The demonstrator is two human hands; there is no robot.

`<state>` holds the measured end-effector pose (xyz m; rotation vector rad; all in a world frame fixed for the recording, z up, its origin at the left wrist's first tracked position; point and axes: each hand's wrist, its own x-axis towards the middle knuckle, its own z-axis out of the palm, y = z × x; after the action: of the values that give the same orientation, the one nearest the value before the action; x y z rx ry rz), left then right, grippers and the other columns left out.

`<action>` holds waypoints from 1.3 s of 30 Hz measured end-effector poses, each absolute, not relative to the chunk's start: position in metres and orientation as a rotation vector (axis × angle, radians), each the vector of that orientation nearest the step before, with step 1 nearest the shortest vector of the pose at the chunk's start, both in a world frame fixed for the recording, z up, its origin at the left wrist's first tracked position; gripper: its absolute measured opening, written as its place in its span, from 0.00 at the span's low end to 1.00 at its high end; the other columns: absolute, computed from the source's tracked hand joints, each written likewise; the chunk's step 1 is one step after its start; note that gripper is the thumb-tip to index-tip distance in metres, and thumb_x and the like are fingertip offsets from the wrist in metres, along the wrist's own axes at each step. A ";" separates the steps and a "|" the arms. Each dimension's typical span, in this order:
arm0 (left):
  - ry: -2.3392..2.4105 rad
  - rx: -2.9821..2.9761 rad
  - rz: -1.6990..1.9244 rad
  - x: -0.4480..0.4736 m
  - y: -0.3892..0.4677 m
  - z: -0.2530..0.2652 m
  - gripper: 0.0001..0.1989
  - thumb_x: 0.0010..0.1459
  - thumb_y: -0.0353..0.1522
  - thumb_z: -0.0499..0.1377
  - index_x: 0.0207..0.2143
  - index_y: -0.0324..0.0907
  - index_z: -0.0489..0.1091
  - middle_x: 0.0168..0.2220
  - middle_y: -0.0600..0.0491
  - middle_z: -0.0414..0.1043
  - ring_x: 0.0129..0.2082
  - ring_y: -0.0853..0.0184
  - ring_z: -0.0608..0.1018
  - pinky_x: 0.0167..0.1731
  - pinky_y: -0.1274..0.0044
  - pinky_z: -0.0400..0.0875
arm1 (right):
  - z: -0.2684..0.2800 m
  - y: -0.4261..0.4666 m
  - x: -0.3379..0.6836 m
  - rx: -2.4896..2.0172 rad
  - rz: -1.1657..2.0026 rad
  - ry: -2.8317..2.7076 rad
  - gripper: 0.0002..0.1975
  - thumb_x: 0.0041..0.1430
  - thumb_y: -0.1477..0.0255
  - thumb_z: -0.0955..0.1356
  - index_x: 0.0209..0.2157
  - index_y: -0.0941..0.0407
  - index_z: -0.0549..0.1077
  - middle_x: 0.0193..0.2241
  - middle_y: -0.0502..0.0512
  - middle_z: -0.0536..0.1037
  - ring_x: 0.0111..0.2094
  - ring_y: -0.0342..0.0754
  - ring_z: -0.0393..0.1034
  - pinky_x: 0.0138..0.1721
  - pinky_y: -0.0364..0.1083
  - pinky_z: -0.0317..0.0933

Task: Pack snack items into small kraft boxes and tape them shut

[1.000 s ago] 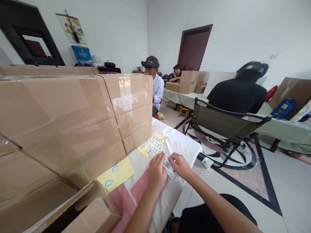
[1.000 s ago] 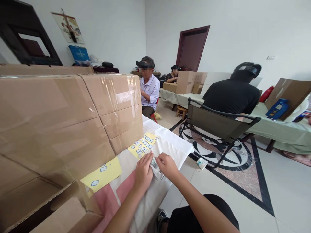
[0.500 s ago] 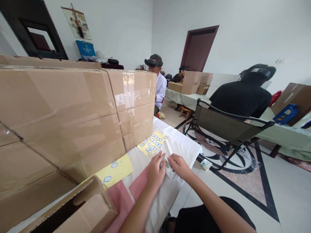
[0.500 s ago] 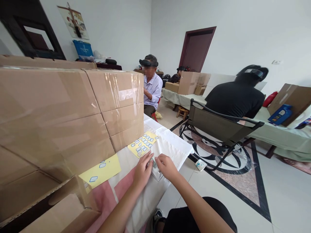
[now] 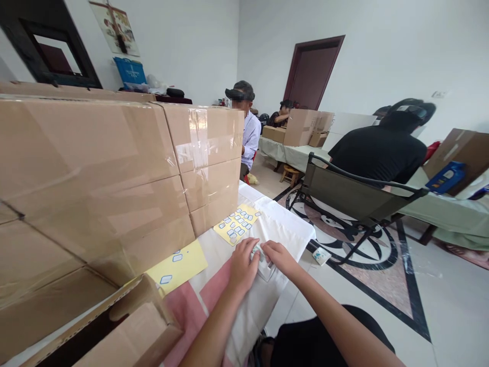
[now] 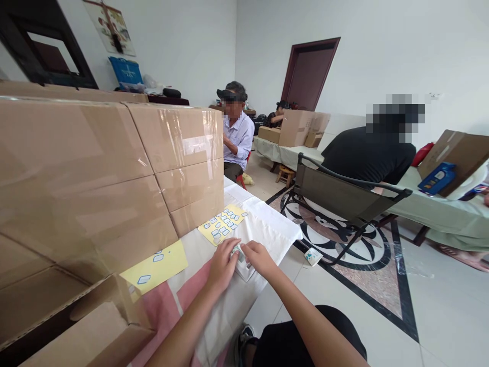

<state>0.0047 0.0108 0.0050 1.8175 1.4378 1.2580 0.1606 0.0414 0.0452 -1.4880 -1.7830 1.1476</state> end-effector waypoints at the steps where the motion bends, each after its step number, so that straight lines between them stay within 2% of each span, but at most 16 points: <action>1: 1.426 1.829 1.254 0.004 0.010 0.004 0.21 0.65 0.33 0.51 0.59 0.45 0.68 0.59 0.47 0.70 0.61 0.58 0.70 0.63 0.61 0.66 | 0.045 0.041 0.160 -1.495 1.144 -1.774 0.22 0.65 0.55 0.62 0.22 0.54 0.67 0.21 0.50 0.70 0.26 0.47 0.69 0.36 0.47 0.64; 4: 1.383 1.869 1.256 0.005 0.008 0.002 0.30 0.60 0.37 0.59 0.64 0.42 0.61 0.63 0.42 0.65 0.65 0.55 0.66 0.65 0.60 0.63 | 0.044 0.041 0.157 -1.516 1.113 -1.740 0.20 0.63 0.55 0.63 0.25 0.55 0.69 0.24 0.52 0.73 0.27 0.47 0.69 0.35 0.47 0.63; 7: 1.366 1.916 1.244 0.008 0.007 0.000 0.41 0.54 0.40 0.65 0.67 0.40 0.56 0.65 0.38 0.60 0.67 0.50 0.63 0.65 0.56 0.62 | 0.045 0.043 0.153 -1.520 1.056 -1.723 0.20 0.63 0.55 0.63 0.27 0.56 0.71 0.32 0.55 0.76 0.33 0.49 0.72 0.38 0.48 0.64; 11: 1.387 1.945 1.201 0.009 0.008 0.001 0.45 0.49 0.39 0.69 0.66 0.40 0.56 0.66 0.38 0.59 0.67 0.49 0.63 0.64 0.55 0.64 | 0.046 0.045 0.148 -1.484 1.006 -1.747 0.22 0.62 0.55 0.64 0.21 0.56 0.69 0.38 0.58 0.77 0.39 0.50 0.73 0.43 0.48 0.64; 14: 1.396 1.946 1.181 0.009 0.007 0.002 0.46 0.49 0.38 0.70 0.67 0.40 0.55 0.65 0.38 0.60 0.67 0.49 0.64 0.64 0.56 0.65 | 0.046 0.044 0.147 -1.482 0.984 -1.760 0.24 0.62 0.55 0.65 0.17 0.56 0.66 0.38 0.58 0.75 0.37 0.49 0.72 0.41 0.47 0.64; 19: 1.440 1.964 1.098 0.012 0.005 0.001 0.62 0.40 0.42 0.76 0.71 0.43 0.45 0.70 0.37 0.51 0.71 0.44 0.57 0.65 0.52 0.61 | 0.045 0.041 0.148 -1.530 1.004 -1.757 0.24 0.59 0.58 0.67 0.15 0.56 0.64 0.40 0.57 0.75 0.27 0.42 0.68 0.29 0.46 0.62; 27: 1.483 2.003 1.131 0.017 0.004 -0.001 0.58 0.43 0.39 0.73 0.71 0.43 0.45 0.66 0.38 0.58 0.67 0.46 0.62 0.63 0.54 0.64 | 0.044 0.041 0.152 -1.547 1.052 -1.756 0.23 0.56 0.58 0.67 0.15 0.56 0.63 0.42 0.56 0.75 0.21 0.38 0.64 0.22 0.44 0.59; 35: 1.479 2.001 1.162 0.018 0.004 -0.001 0.56 0.44 0.38 0.71 0.70 0.44 0.46 0.63 0.40 0.61 0.66 0.47 0.64 0.62 0.55 0.65 | 0.040 0.040 0.157 -1.496 1.090 -1.736 0.25 0.56 0.56 0.68 0.14 0.56 0.61 0.38 0.56 0.74 0.26 0.40 0.67 0.28 0.43 0.63; 39: 1.488 2.002 1.157 0.018 0.003 -0.001 0.55 0.44 0.38 0.71 0.70 0.45 0.46 0.63 0.40 0.61 0.66 0.47 0.64 0.62 0.54 0.65 | 0.036 0.039 0.160 -1.473 1.116 -1.726 0.25 0.55 0.54 0.68 0.15 0.56 0.60 0.39 0.56 0.74 0.25 0.40 0.66 0.26 0.44 0.63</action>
<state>0.0179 0.0035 -0.0006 2.0015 1.4876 1.1569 0.1601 0.0392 0.0364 -1.4725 -1.7265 1.1158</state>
